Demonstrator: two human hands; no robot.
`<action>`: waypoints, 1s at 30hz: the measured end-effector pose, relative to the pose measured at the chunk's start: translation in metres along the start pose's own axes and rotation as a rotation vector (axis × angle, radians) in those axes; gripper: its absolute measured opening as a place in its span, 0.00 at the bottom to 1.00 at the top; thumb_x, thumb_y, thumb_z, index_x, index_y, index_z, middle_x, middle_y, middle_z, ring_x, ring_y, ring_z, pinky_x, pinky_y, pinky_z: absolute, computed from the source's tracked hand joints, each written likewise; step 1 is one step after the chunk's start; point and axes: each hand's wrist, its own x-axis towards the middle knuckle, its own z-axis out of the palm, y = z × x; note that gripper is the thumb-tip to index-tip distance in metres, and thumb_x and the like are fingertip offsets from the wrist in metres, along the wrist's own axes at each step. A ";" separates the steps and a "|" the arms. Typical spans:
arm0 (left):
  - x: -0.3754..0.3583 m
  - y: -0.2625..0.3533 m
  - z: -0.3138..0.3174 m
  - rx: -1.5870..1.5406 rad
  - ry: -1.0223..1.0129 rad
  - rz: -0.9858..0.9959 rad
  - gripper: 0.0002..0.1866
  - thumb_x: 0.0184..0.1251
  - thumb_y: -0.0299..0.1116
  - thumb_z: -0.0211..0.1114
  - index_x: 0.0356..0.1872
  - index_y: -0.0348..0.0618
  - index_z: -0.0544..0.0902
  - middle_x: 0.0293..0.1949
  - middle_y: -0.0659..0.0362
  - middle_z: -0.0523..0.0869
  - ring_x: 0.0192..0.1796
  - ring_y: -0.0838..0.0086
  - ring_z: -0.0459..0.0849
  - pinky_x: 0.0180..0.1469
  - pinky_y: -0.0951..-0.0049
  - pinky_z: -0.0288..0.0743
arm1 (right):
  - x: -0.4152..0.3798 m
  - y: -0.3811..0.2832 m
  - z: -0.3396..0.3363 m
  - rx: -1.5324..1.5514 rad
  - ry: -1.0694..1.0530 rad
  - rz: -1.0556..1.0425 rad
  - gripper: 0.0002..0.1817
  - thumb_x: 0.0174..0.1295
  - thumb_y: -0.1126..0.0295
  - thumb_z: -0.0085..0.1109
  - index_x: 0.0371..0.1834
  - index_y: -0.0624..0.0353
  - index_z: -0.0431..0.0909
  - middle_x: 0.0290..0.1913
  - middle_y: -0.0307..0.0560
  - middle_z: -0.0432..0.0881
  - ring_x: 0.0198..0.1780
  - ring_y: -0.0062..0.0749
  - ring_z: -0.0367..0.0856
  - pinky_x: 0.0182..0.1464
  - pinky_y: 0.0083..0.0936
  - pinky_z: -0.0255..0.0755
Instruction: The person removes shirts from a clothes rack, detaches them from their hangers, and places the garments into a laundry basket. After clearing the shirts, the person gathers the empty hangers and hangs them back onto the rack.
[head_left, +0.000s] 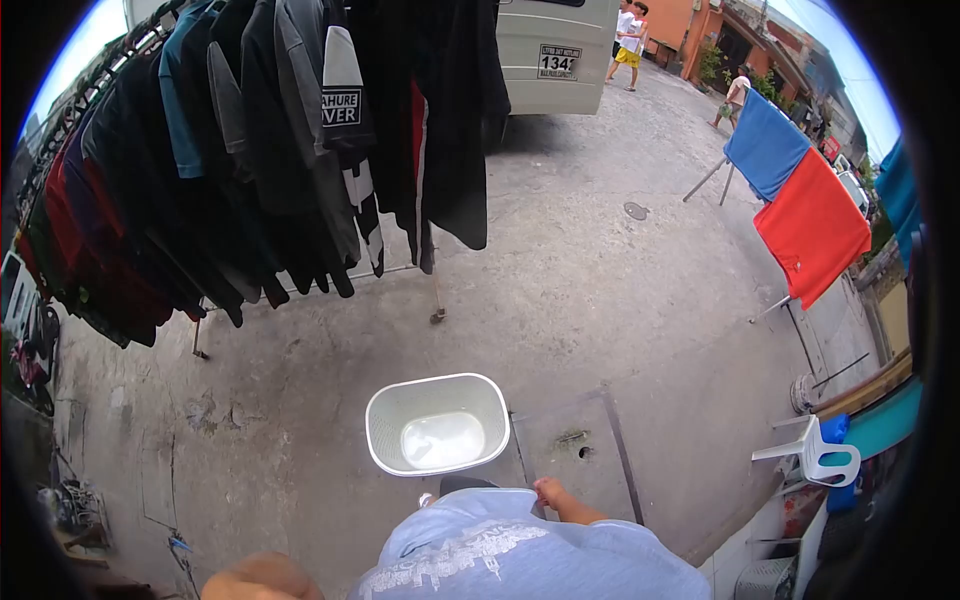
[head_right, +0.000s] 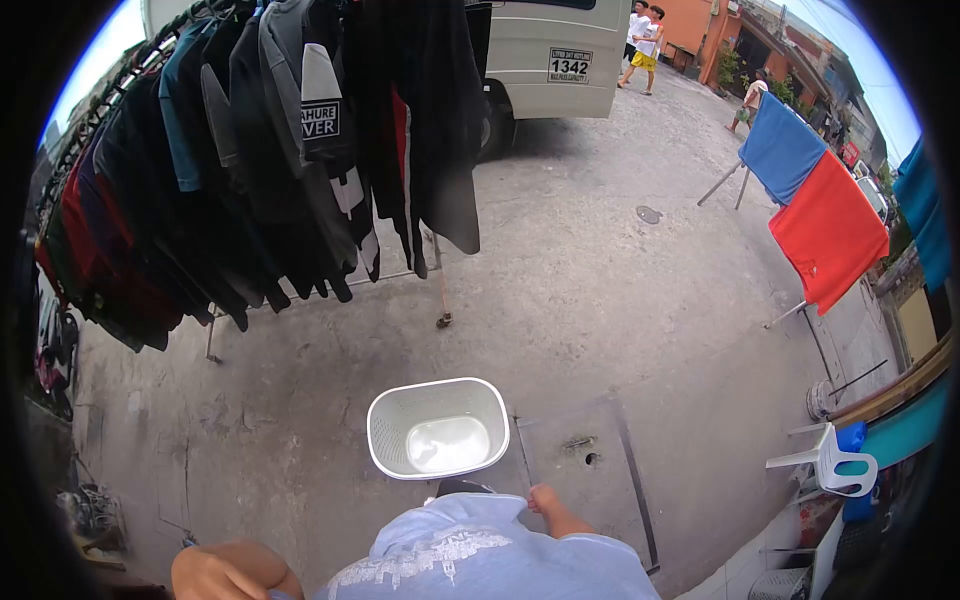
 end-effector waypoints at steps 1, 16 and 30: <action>-0.007 -0.001 -0.005 -0.021 0.032 0.015 0.21 0.56 0.52 0.63 0.26 0.42 0.79 0.25 0.57 0.80 0.24 0.71 0.78 0.27 0.75 0.67 | 0.006 0.007 0.012 0.002 -0.021 -0.046 0.09 0.60 0.67 0.49 0.41 0.56 0.72 0.34 0.49 0.79 0.29 0.33 0.77 0.30 0.32 0.73; -0.076 0.021 -0.030 0.047 0.204 -0.058 0.13 0.63 0.38 0.56 0.24 0.41 0.78 0.25 0.56 0.82 0.24 0.71 0.79 0.26 0.76 0.68 | 0.002 -0.070 0.064 -0.003 -0.027 -0.160 0.11 0.62 0.58 0.50 0.42 0.50 0.70 0.33 0.40 0.79 0.29 0.27 0.76 0.30 0.28 0.70; -0.074 -0.011 -0.068 0.184 0.105 -0.282 0.32 0.55 0.62 0.57 0.34 0.37 0.81 0.32 0.53 0.83 0.30 0.62 0.81 0.30 0.68 0.70 | 0.006 -0.248 0.017 0.199 0.083 -0.616 0.10 0.61 0.71 0.44 0.43 0.54 0.72 0.36 0.41 0.80 0.31 0.22 0.76 0.29 0.22 0.70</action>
